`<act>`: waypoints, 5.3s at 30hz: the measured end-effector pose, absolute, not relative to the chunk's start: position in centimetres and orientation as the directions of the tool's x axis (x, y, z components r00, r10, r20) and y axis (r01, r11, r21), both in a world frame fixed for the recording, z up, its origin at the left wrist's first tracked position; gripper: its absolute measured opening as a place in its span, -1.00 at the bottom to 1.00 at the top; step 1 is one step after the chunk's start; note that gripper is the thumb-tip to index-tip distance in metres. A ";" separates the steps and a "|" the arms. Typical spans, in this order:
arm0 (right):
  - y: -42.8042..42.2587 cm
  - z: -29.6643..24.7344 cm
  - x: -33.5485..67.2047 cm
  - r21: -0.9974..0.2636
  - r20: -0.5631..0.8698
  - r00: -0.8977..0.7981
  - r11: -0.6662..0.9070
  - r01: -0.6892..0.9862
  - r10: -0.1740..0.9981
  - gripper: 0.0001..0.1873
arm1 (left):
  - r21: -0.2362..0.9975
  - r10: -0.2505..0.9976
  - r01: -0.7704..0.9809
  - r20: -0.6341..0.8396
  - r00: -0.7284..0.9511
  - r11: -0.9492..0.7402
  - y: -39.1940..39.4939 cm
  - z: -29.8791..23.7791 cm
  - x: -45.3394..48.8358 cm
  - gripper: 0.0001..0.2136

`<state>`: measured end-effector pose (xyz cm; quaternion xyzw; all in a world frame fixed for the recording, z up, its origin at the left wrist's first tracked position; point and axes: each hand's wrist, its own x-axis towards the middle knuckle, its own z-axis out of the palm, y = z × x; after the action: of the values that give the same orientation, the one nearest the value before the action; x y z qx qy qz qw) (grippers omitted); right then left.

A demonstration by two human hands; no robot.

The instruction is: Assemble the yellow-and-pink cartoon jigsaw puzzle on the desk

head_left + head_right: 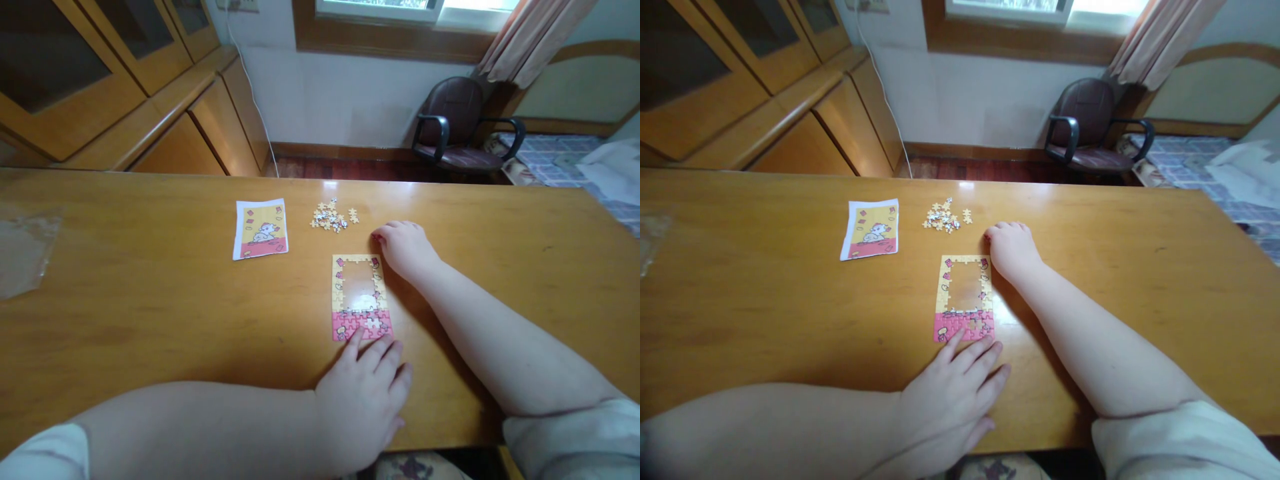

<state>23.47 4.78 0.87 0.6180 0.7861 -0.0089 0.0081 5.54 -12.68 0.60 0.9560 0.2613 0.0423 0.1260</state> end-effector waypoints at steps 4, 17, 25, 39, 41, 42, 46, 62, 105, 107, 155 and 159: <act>5.0 1.2 23.9 0.032 -0.083 -0.143 0.146 0.989 0.986 -0.63 | 0.263 0.522 0.498 0.025 0.852 -0.826 -12.6 0.4 5.4 -0.51; 5.3 1.9 24.8 -0.037 -0.145 -0.163 0.159 0.987 0.976 -0.70 | 0.263 0.599 0.576 0.011 0.800 -0.774 -12.2 0.1 5.6 -0.46; 5.0 2.2 24.3 -0.127 -0.229 -0.113 0.086 0.988 0.967 -0.78 | 0.263 0.638 0.615 0.003 0.770 -0.743 -12.2 0.2 5.7 -0.46; 1.3 5.8 22.0 -0.482 -0.543 -0.479 0.211 0.850 0.690 -0.85 | 0.244 0.621 0.599 0.019 0.783 -0.763 -12.5 0.0 5.8 -0.46; 1.1 5.6 21.9 -0.512 -0.562 -0.517 0.219 0.830 0.646 -0.84 | 0.241 0.618 0.596 0.020 0.786 -0.766 -12.6 0.0 5.7 -0.46; 1.1 5.4 21.9 -0.511 -0.567 -0.527 0.231 0.828 0.633 -0.85 | 0.241 0.619 0.598 0.014 0.785 -0.764 -12.6 0.0 5.7 -0.46; 0.9 4.8 21.5 -0.481 -0.579 -0.549 0.292 0.827 0.602 -0.87 | 0.240 0.621 0.604 -0.006 0.784 -0.760 -12.7 0.0 5.8 -0.46; 0.5 4.9 20.5 -0.368 -0.611 -0.484 0.317 0.874 0.626 -0.88 | 0.248 0.622 0.605 -0.010 0.783 -0.757 -12.6 0.1 5.8 -0.44; 5.7 -0.2 24.2 -0.554 0.027 -0.216 0.195 0.810 0.976 -0.63 | 0.170 0.712 0.702 -0.005 0.702 -0.692 -12.6 0.2 5.9 -0.37; 5.7 -0.2 24.1 -0.550 0.022 -0.228 0.203 0.810 0.973 -0.64 | 0.166 0.716 0.707 -0.005 0.698 -0.688 -12.7 0.3 5.9 -0.36; 6.2 -1.7 23.9 -0.547 0.261 -0.346 0.433 0.716 0.901 -0.82 | 0.182 0.686 0.681 -0.046 0.726 -0.709 -12.3 0.1 6.0 -0.27; 6.1 -1.7 23.9 -0.533 0.259 -0.385 0.464 0.708 0.886 -0.80 | 0.178 0.672 0.672 -0.074 0.737 -0.719 -12.4 0.5 6.0 -0.29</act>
<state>23.94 6.12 -1.75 0.4891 0.8146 -0.1701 -0.2611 5.98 -12.36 0.55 0.9270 0.3625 -0.0022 0.0967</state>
